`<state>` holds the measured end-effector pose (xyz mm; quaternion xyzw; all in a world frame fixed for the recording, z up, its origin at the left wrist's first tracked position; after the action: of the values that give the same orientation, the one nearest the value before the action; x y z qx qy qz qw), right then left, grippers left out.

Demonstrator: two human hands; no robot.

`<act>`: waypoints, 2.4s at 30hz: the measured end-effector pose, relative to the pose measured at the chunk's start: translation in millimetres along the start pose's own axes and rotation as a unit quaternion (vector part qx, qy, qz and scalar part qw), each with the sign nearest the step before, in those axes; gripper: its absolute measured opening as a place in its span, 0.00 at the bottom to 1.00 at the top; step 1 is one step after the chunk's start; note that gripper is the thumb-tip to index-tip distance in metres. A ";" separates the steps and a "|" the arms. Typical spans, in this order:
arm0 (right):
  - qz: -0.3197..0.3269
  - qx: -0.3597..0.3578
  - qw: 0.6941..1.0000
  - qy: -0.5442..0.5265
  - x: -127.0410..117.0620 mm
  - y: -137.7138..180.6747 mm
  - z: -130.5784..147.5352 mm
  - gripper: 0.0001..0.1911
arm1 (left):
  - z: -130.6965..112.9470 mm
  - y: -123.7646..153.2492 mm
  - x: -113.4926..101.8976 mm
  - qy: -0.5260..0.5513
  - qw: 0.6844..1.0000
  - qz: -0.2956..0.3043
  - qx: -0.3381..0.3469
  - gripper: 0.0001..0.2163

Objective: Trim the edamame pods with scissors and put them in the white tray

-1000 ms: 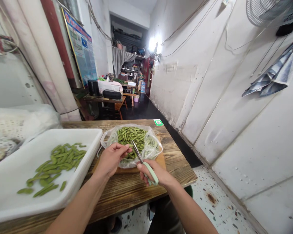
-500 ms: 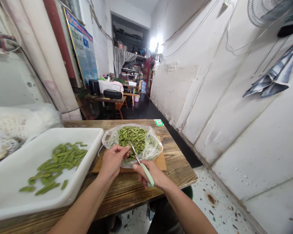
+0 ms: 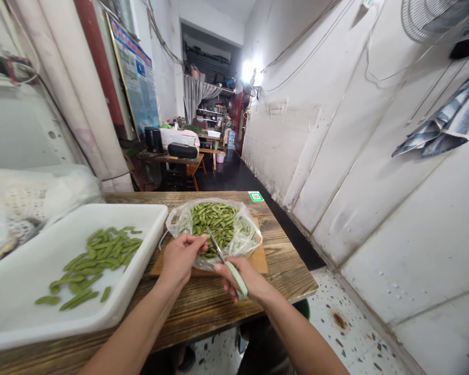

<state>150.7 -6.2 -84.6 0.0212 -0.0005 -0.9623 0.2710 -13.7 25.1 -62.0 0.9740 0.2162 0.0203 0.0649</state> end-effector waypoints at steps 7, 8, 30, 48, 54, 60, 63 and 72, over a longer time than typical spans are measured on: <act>-0.021 -0.022 1.000 0.003 -14.6 1.1 -1.4 0.26 | -65.8 -4.1 -107.9 -0.410 0.827 -0.313 0.225 0.11; -0.022 -0.024 0.999 0.003 -14.4 0.6 -0.5 0.27 | -68.1 -5.3 -108.4 -0.448 0.807 -0.312 0.225 0.12; -0.014 -0.006 1.000 0.022 -10.4 4.0 -0.4 0.24 | -13.0 -23.9 9.7 -0.265 0.951 0.057 0.148 0.14; -0.004 -0.103 0.955 0.280 -30.1 12.2 26.4 0.20 | -26.5 -5.4 10.1 -0.233 0.951 0.175 0.104 0.11; -0.007 -0.106 0.953 0.282 -30.5 11.5 23.1 0.18 | -24.7 -8.5 9.4 -0.210 0.956 0.188 0.076 0.11; -0.007 -0.114 0.950 0.290 -28.9 8.1 18.9 0.18 | -16.1 -13.3 11.5 -0.219 0.953 0.207 0.042 0.11; -0.001 -0.113 0.949 0.296 -30.0 5.5 15.5 0.20 | -14.7 -13.0 12.2 -0.224 0.950 0.214 0.023 0.10; 0.010 -0.022 0.993 0.120 -28.8 8.9 6.3 0.23 | -4.1 -11.6 12.6 0.016 0.967 0.223 -0.122 0.15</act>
<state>179.6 1.2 -77.0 0.1305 0.0527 -0.9498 0.2794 -7.4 41.4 -59.3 0.9819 -0.0096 0.0757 0.1733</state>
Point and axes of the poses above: each hand's wrist, its own y-axis away from the middle knuckle, its own x-axis out of the palm, z = x × y, the point moved 6 cm from there along -y, towards the middle knuckle, and after that the axes turned 12 degrees about -x, right-handed, at the moved point
